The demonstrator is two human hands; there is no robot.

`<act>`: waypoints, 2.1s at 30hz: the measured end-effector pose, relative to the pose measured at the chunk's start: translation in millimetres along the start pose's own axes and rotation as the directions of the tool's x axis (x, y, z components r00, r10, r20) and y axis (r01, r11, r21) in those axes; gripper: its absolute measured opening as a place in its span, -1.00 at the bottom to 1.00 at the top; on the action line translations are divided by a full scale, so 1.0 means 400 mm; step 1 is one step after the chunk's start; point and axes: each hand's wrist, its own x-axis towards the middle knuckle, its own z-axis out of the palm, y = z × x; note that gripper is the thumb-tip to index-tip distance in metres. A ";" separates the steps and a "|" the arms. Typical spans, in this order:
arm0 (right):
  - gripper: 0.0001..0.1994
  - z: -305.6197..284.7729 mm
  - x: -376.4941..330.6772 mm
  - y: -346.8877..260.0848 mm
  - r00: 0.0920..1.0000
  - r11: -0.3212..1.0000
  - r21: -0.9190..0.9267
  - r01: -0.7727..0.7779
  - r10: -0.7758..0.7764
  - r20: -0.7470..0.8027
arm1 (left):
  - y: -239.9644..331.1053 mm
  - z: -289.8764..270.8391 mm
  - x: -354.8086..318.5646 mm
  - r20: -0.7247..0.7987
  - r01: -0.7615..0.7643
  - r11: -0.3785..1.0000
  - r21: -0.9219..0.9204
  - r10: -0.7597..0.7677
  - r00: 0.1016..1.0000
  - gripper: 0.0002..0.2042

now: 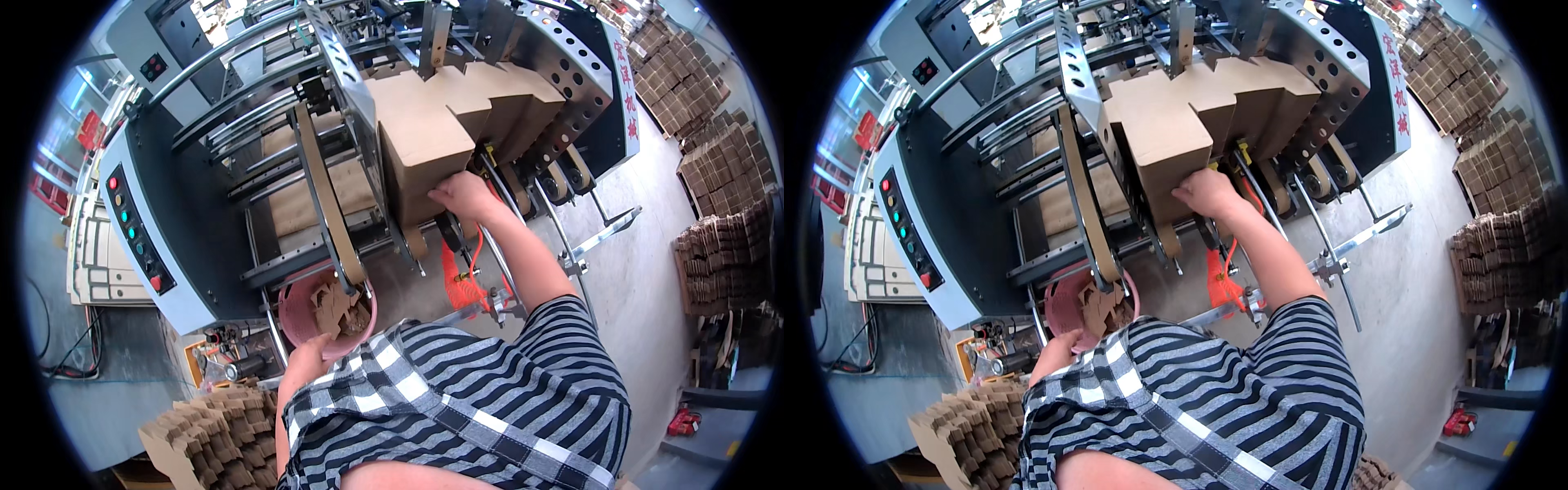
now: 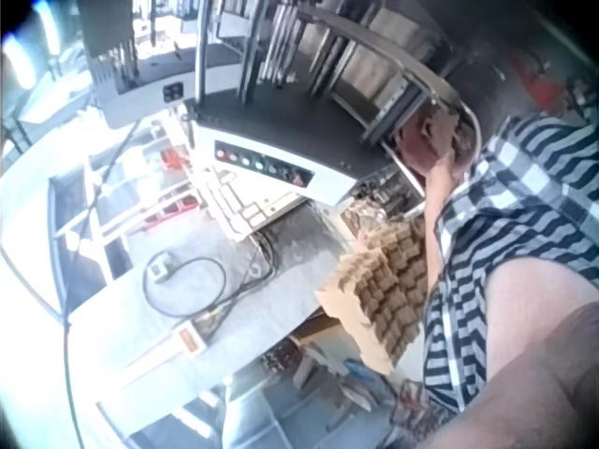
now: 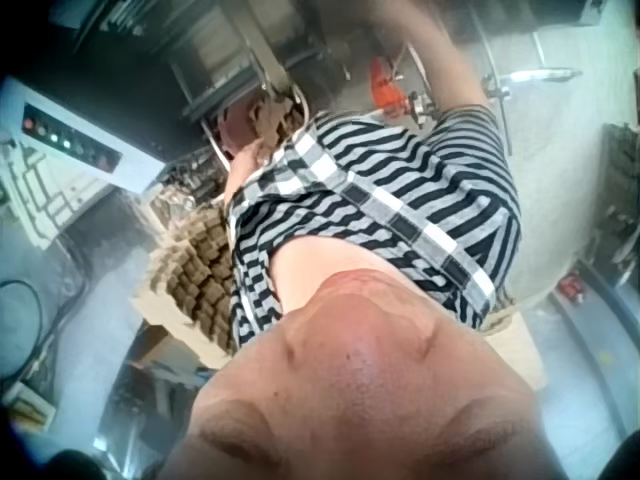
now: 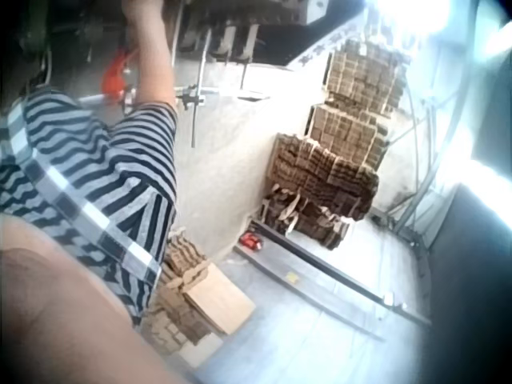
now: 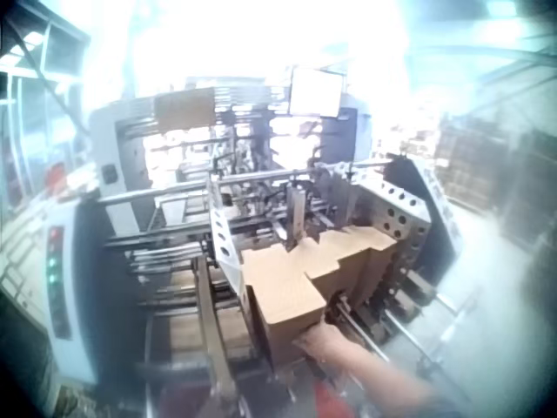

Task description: The person repeatedly picks flat cardboard blanks from a stack, places them into a machine that folds them into boxes, and stacks the finished boxes. The person handles the blanks by hand and uses the machine to form the boxes.

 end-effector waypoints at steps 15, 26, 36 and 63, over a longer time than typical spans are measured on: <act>-0.80 -0.203 0.139 0.151 0.996 0.988 -0.128 -0.090 0.089 -0.009 | 0.017 -0.012 0.024 0.076 0.065 0.997 0.044 -0.069 0.995 -0.52; -0.77 -0.330 0.078 0.341 0.867 0.823 -0.273 -0.498 0.478 -0.141 | -0.006 -0.003 0.044 0.032 -0.026 0.994 0.106 0.022 0.999 -0.52; -0.79 -0.349 0.080 0.412 0.925 0.889 -0.257 -0.378 0.349 -0.151 | 0.090 -0.040 0.034 0.065 -0.008 0.993 0.115 0.001 0.998 -0.58; -0.71 0.729 -0.593 -0.141 0.502 0.995 0.006 0.101 -0.056 0.863 | -0.208 0.451 -0.694 -0.113 0.315 0.871 -0.378 -0.381 0.918 -0.57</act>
